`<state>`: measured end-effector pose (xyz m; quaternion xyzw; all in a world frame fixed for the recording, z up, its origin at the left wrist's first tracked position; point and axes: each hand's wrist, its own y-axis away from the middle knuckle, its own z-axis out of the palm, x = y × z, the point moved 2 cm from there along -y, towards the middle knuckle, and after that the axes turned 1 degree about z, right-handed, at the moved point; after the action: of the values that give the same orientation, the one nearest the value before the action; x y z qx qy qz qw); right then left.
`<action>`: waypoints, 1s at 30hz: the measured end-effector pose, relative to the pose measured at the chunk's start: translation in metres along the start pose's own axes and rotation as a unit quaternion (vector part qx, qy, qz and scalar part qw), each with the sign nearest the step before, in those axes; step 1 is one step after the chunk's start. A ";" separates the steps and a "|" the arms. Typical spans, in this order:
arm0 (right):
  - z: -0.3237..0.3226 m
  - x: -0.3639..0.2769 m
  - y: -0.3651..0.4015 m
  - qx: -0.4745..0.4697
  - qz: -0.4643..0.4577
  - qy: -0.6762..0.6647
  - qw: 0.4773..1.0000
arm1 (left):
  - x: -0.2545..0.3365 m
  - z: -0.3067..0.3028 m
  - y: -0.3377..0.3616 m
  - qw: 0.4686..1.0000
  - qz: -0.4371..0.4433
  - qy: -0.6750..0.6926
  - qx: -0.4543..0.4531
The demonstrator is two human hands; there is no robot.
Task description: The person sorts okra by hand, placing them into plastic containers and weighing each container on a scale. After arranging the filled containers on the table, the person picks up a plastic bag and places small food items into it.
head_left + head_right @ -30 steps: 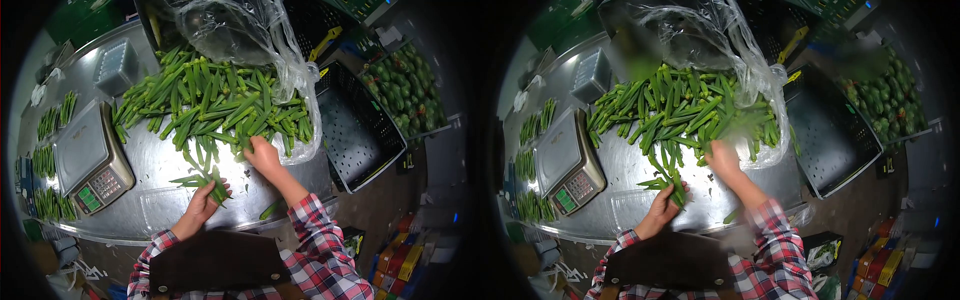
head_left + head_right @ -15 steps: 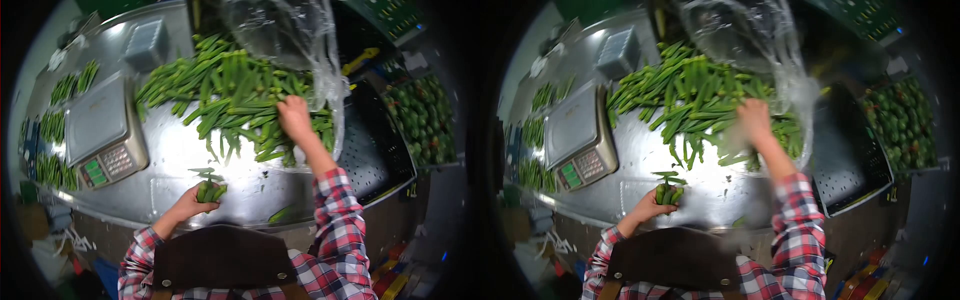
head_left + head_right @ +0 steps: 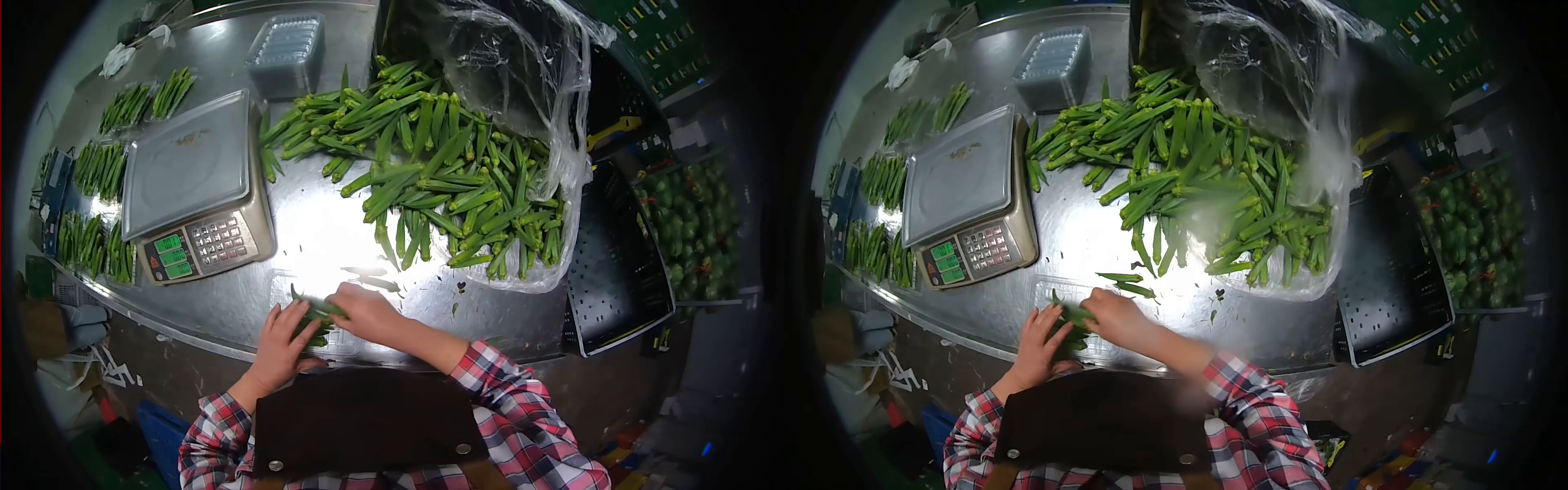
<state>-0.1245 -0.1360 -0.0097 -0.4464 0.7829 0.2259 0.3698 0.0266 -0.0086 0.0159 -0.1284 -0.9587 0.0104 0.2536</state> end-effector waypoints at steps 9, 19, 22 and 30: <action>-0.097 0.086 -0.089 0.156 -0.010 0.459 0.874 | -0.025 0.029 0.011 0.995 -0.096 -0.008 -0.026; -0.153 0.070 -0.082 0.193 -0.010 0.269 0.944 | -0.011 -0.005 -0.038 0.937 -0.089 0.282 0.183; -0.159 0.081 -0.065 0.261 0.117 0.049 0.957 | -0.006 0.005 -0.058 0.828 -0.186 0.494 0.191; -0.121 0.070 -0.047 0.203 0.001 0.401 0.893 | -0.049 0.012 -0.118 0.964 -0.113 0.152 0.186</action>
<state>-0.1527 -0.2791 0.0104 -0.4133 0.8941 -0.1359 0.1063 0.0333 -0.1346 -0.0080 0.0297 -0.8985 0.1402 0.4149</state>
